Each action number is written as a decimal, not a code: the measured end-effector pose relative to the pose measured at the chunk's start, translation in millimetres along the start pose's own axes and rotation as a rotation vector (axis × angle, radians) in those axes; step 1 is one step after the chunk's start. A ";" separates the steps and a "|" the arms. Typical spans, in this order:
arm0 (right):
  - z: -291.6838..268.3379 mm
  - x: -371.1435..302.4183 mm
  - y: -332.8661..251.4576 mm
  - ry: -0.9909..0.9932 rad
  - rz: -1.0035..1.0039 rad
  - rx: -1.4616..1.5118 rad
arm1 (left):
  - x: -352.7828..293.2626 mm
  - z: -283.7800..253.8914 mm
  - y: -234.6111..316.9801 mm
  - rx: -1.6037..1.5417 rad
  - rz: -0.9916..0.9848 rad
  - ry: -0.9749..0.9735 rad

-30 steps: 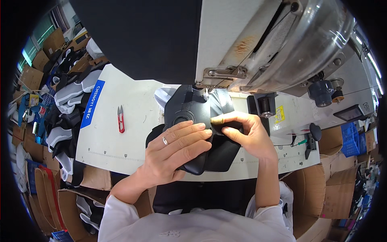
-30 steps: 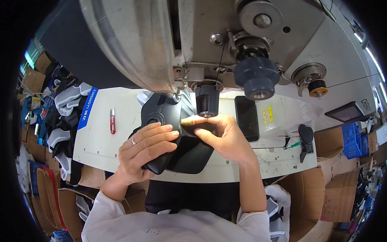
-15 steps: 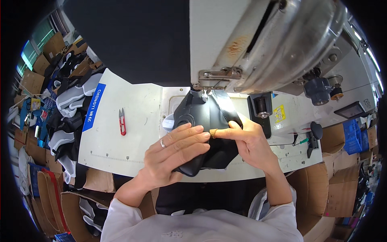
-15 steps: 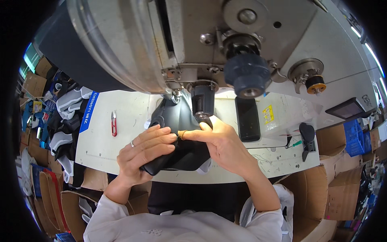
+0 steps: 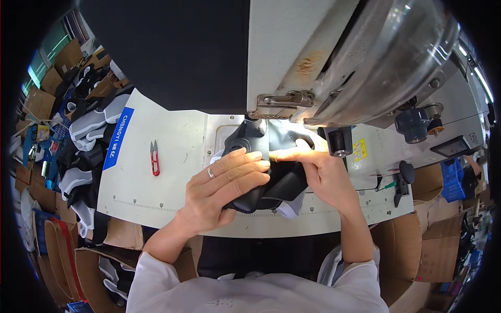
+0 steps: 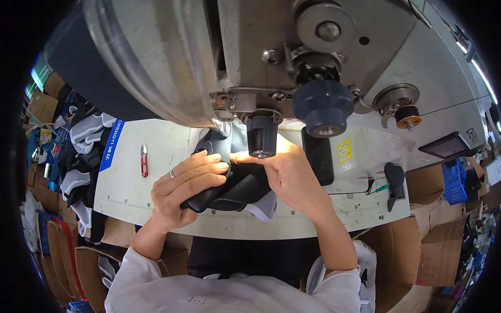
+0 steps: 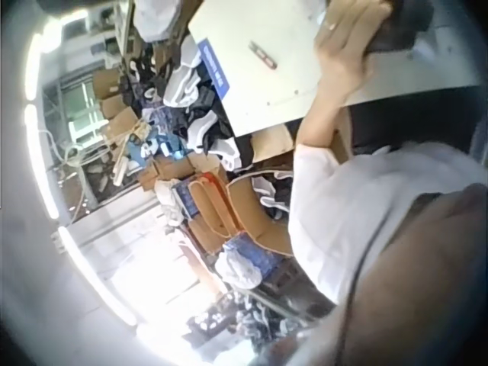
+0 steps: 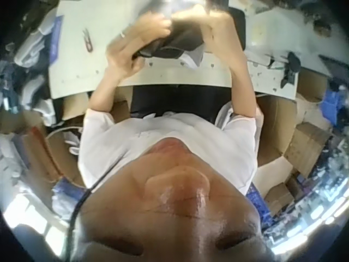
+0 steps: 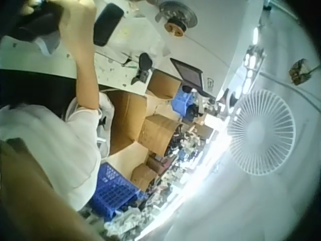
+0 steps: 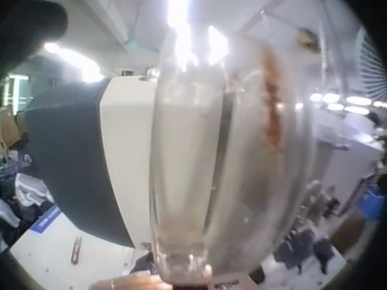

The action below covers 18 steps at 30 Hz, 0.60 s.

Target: The person sews shoe upper components together using a sewing machine, trims excess thread with thread snips, and places the assembled piece into a bag before sewing another set of components.

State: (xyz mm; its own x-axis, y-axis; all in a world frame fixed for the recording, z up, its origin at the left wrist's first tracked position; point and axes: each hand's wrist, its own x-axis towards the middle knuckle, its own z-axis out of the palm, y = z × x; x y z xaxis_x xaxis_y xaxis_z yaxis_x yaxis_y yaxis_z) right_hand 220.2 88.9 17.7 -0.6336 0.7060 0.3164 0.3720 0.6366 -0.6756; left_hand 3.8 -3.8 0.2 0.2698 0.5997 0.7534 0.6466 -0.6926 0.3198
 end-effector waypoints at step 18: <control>7.2 10.9 13.2 0.261 -0.021 0.072 | 2.5 -2.7 -8.9 0.109 -0.036 -0.073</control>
State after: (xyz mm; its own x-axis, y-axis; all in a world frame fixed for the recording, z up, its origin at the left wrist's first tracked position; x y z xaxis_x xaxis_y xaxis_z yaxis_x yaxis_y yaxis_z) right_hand 213.3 102.8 7.5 -0.4412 0.7547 0.4856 0.3056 0.6351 -0.7094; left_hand -3.3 2.8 0.8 0.2937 0.6535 0.6976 0.7292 -0.6250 0.2785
